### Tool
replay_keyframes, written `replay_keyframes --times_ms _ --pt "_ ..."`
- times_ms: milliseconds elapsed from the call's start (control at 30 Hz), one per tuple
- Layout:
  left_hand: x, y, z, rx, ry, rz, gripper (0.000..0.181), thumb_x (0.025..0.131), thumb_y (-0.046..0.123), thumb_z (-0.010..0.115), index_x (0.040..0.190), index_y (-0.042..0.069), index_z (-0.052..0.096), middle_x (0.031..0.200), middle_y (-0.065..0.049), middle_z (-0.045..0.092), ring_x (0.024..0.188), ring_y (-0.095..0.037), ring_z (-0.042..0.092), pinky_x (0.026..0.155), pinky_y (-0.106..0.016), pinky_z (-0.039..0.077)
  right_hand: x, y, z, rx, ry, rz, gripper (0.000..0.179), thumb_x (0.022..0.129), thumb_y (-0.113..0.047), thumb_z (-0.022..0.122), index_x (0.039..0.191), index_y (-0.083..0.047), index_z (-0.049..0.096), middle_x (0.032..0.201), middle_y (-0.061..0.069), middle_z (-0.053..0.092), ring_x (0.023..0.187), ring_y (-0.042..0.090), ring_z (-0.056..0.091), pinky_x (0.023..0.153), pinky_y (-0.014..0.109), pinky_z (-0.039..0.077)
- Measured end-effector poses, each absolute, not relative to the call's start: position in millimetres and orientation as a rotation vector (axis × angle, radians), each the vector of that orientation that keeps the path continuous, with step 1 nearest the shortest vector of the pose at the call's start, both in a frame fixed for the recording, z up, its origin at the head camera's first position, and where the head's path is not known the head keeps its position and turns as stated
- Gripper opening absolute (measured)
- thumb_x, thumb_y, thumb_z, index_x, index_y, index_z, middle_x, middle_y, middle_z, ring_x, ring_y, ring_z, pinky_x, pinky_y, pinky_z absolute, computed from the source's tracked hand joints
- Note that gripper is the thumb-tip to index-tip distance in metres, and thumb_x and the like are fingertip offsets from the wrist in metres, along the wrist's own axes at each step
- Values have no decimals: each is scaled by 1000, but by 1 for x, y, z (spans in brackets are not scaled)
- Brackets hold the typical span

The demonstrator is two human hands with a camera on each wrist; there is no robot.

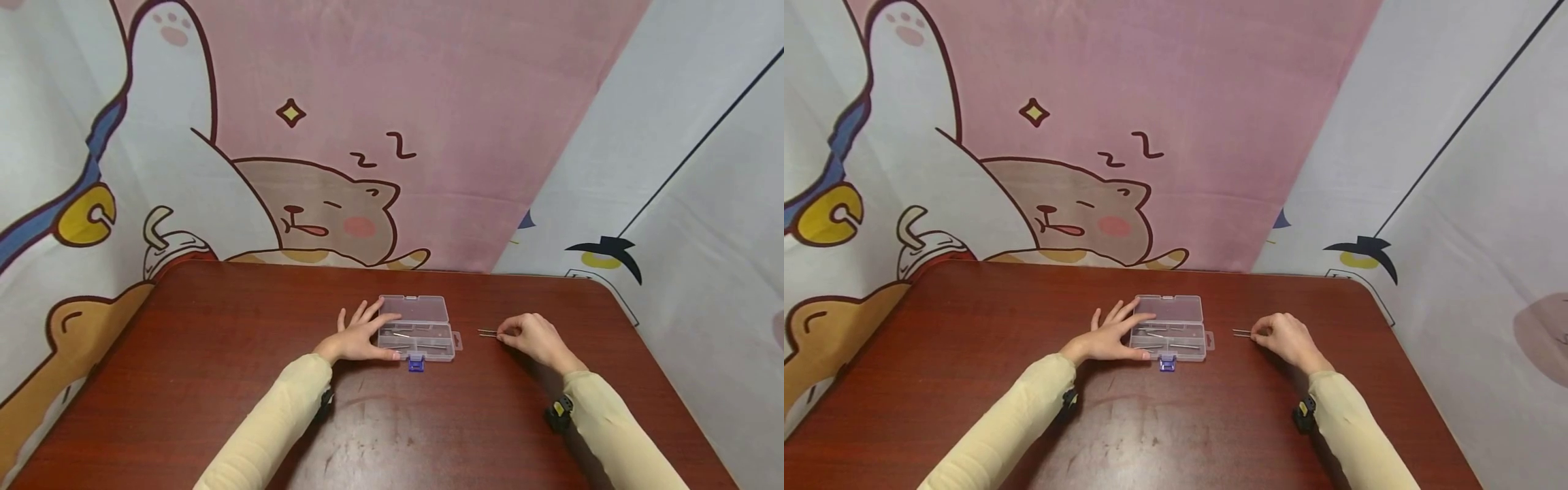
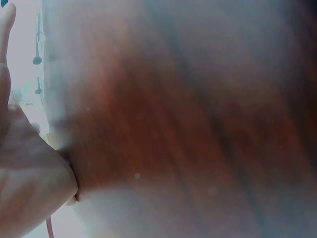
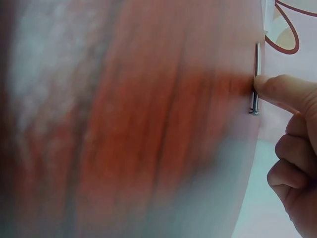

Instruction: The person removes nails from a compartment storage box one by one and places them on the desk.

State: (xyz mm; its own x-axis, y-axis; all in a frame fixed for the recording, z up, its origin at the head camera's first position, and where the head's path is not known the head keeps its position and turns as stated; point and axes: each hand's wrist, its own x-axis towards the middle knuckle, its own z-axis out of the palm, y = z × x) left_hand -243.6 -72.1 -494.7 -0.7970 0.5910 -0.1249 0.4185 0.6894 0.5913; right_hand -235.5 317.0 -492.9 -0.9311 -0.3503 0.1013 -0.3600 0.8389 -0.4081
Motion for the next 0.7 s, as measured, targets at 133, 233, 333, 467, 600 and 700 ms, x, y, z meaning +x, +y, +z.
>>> replay_keyframes --times_ms 133,233,333,467,600,700 --pt "-243 -72 -495 800 2591 813 81 81 56 71 149 29 37 161 -7 4 144 -40 -1 101 -69 -10 -236 319 -495 545 -2980 645 4 83 -16 77 84 -13 74 75 -11 64 60 8 47 56 30 40" --pt "-243 -72 -495 789 2590 803 82 81 57 70 150 31 35 162 -6 2 144 -38 -2 101 -69 -10 -236 319 -496 535 -2963 635 4 82 -14 77 85 -14 74 75 -11 64 60 8 48 57 31 40" --pt "-243 -72 -494 785 2592 793 82 81 58 69 150 31 34 162 -5 2 145 -38 -2 102 -68 -10 -235 319 -496 533 -2944 647 7 81 -12 78 87 -15 75 72 -12 63 58 8 46 55 30 38" --pt "-243 -72 -494 794 2594 797 82 81 57 70 150 30 36 162 -6 3 144 -39 -2 101 -69 -10 -233 313 -495 535 -2918 680 7 82 -12 77 88 -14 75 61 -12 52 53 7 40 52 28 33" --pt "-243 -72 -495 793 2594 790 83 80 57 70 150 30 35 162 -6 2 144 -38 -2 102 -69 -9 -230 303 -494 536 -2897 734 6 83 -12 76 88 -14 74 54 -11 42 50 6 36 50 26 30" --pt "-243 -72 -495 786 2594 782 83 80 58 70 150 31 34 162 -5 2 145 -37 -2 102 -68 -10 -230 292 -493 558 -2882 783 5 84 -11 75 88 -12 74 54 -11 41 50 5 36 50 26 30"
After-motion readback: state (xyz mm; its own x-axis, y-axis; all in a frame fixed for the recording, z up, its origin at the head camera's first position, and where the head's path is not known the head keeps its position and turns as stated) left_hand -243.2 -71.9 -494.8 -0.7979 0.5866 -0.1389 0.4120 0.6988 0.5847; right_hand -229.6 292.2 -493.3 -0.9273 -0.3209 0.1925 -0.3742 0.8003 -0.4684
